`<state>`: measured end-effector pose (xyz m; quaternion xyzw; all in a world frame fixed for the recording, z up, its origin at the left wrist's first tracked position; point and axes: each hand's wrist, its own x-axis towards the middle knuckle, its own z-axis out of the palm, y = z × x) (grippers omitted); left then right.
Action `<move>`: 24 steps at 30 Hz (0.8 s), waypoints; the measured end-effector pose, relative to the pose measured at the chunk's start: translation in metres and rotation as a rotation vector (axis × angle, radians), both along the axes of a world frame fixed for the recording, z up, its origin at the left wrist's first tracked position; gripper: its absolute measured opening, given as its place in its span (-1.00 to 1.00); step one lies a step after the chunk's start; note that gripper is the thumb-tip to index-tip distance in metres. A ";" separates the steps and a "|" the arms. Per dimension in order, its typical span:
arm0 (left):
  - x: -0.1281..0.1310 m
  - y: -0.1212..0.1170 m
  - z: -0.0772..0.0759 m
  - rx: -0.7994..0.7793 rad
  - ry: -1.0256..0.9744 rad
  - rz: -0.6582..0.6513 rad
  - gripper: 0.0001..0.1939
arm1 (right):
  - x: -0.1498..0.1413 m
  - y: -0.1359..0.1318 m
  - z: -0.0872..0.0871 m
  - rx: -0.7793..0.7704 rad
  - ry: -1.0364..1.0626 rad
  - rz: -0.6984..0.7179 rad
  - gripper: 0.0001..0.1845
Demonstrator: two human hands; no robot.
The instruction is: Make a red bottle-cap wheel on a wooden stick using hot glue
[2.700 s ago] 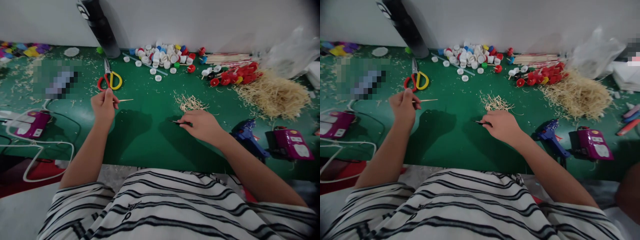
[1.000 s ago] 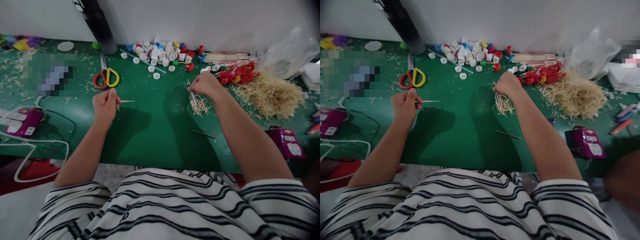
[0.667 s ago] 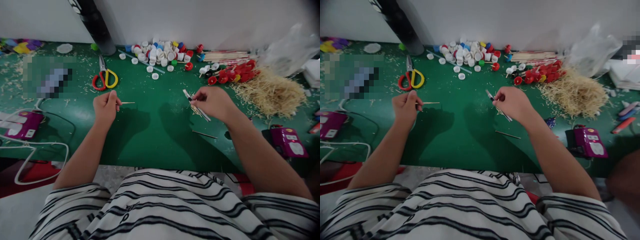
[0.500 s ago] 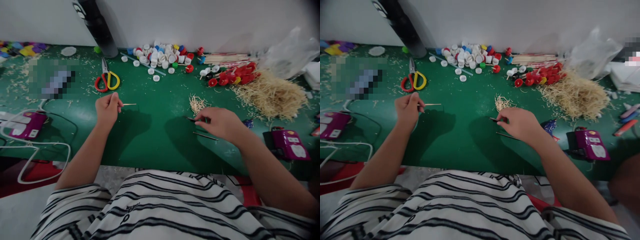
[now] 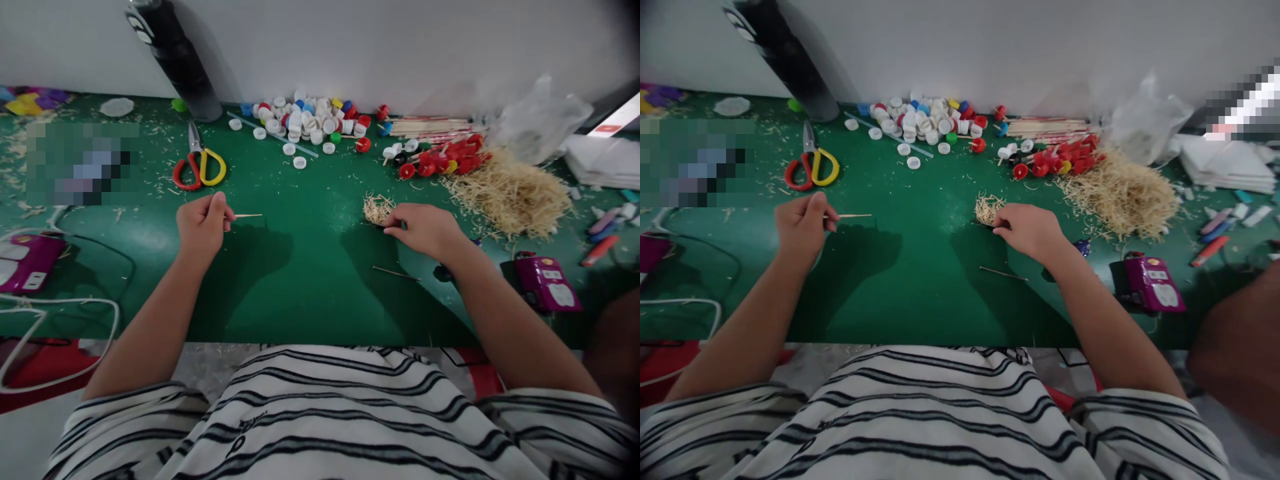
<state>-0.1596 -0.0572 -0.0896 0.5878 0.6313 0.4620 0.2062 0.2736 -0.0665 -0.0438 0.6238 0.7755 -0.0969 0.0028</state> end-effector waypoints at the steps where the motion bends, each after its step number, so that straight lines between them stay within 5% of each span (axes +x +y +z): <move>1: 0.001 0.000 0.000 -0.003 0.011 -0.008 -0.54 | -0.003 0.002 0.006 0.008 0.009 -0.005 -0.84; 6: 0.005 -0.001 0.002 -0.018 0.061 -0.043 -0.54 | -0.018 0.039 0.020 0.138 0.059 0.001 -0.76; 10: 0.006 -0.003 0.007 -0.022 0.072 -0.027 -0.55 | -0.027 0.091 0.002 0.237 0.019 0.028 -0.78; 13: 0.003 -0.006 0.008 -0.032 0.070 -0.025 -0.55 | -0.028 0.116 -0.014 0.167 -0.033 0.073 -0.75; 24: 0.005 -0.009 0.005 -0.033 0.105 -0.103 -0.56 | 0.008 0.093 -0.025 0.025 0.072 0.197 -0.82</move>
